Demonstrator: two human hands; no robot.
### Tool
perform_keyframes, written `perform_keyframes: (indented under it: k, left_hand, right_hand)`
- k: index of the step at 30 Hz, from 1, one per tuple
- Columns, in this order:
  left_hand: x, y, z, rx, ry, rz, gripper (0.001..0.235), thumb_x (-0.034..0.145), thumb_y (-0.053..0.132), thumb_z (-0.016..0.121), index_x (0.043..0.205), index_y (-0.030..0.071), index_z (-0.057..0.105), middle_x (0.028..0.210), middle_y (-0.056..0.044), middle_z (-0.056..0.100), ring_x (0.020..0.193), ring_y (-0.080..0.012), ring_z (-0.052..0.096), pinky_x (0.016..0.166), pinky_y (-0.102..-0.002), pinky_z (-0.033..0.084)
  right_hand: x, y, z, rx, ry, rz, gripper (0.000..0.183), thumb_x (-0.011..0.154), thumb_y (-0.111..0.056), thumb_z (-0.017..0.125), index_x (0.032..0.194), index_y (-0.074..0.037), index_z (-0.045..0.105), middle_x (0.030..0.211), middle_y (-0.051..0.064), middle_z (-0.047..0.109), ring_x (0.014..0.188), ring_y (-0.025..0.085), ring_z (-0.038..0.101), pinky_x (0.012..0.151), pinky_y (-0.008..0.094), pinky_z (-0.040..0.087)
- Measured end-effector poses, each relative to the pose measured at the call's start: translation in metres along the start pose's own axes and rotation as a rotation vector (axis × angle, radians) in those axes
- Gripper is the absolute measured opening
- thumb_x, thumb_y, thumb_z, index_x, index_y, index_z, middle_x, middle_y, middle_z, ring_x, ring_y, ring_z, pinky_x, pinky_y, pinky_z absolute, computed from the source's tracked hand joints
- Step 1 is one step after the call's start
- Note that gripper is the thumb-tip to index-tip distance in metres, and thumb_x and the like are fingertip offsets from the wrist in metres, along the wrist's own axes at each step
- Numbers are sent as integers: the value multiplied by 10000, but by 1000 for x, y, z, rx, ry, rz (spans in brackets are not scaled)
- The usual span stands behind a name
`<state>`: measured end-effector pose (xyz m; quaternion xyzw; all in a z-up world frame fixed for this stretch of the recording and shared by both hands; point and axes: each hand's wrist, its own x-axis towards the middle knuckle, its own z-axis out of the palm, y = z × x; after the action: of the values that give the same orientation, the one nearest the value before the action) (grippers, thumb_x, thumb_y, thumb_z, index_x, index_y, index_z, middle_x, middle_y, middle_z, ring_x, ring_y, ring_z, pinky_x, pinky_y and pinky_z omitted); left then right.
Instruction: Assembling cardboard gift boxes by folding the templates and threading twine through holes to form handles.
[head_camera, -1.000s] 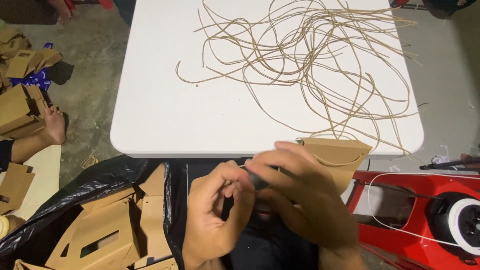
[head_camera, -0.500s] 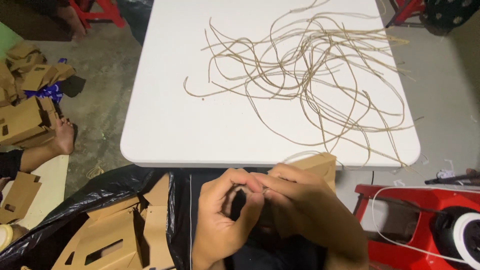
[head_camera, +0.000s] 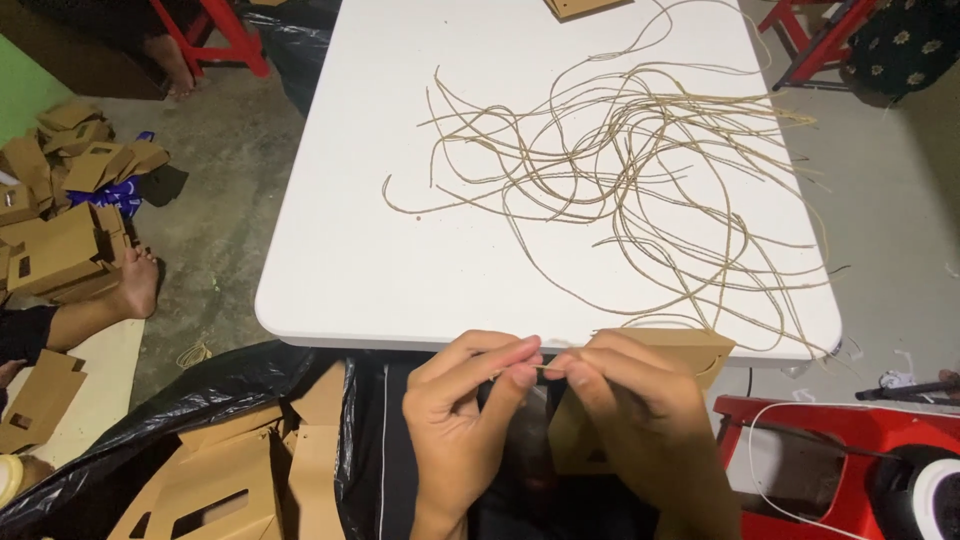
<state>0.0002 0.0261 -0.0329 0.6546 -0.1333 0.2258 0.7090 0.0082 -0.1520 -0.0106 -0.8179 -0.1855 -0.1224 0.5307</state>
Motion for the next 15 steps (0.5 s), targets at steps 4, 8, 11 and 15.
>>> perform_keyframes:
  k: [4, 8, 11, 15]
  left_hand:
    - [-1, -1, 2, 19, 171, -41, 206, 915, -42, 892, 1115, -41, 843, 856, -177, 867, 703, -207, 830, 737, -276, 716]
    - [8, 17, -14, 258, 0, 31, 82, 948, 30, 872, 1027, 13, 883, 958, -135, 917, 916, -232, 924, 878, -284, 753]
    - [4, 7, -16, 216, -72, 158, 129, 1032, 28, 801, 1151, 9, 847, 1008, -159, 892, 922, -266, 883, 856, -301, 715]
    - [8, 12, -13, 170, -78, 157, 45, 978, 5, 857, 1008, 39, 852, 956, -123, 887, 841, -239, 844, 799, -299, 676]
  right_hand:
    - [-4, -1, 2, 13, -102, -25, 253, 1111, -175, 644, 1062, -68, 867, 817, 26, 726, 718, 138, 689, 715, 266, 556]
    - [-6, -3, 0, 42, -198, 2, 328, 1150, -242, 580, 1114, -94, 870, 777, 1, 632, 703, 132, 595, 681, 274, 508]
    - [-8, -3, -1, 27, -206, 67, 368, 1145, -288, 579, 1145, -125, 909, 779, -9, 675, 708, 134, 623, 719, 272, 523]
    - [-5, -7, 1, 65, -181, -2, 332, 1165, -244, 553, 984, -61, 762, 756, -12, 624, 692, 144, 583, 668, 296, 513]
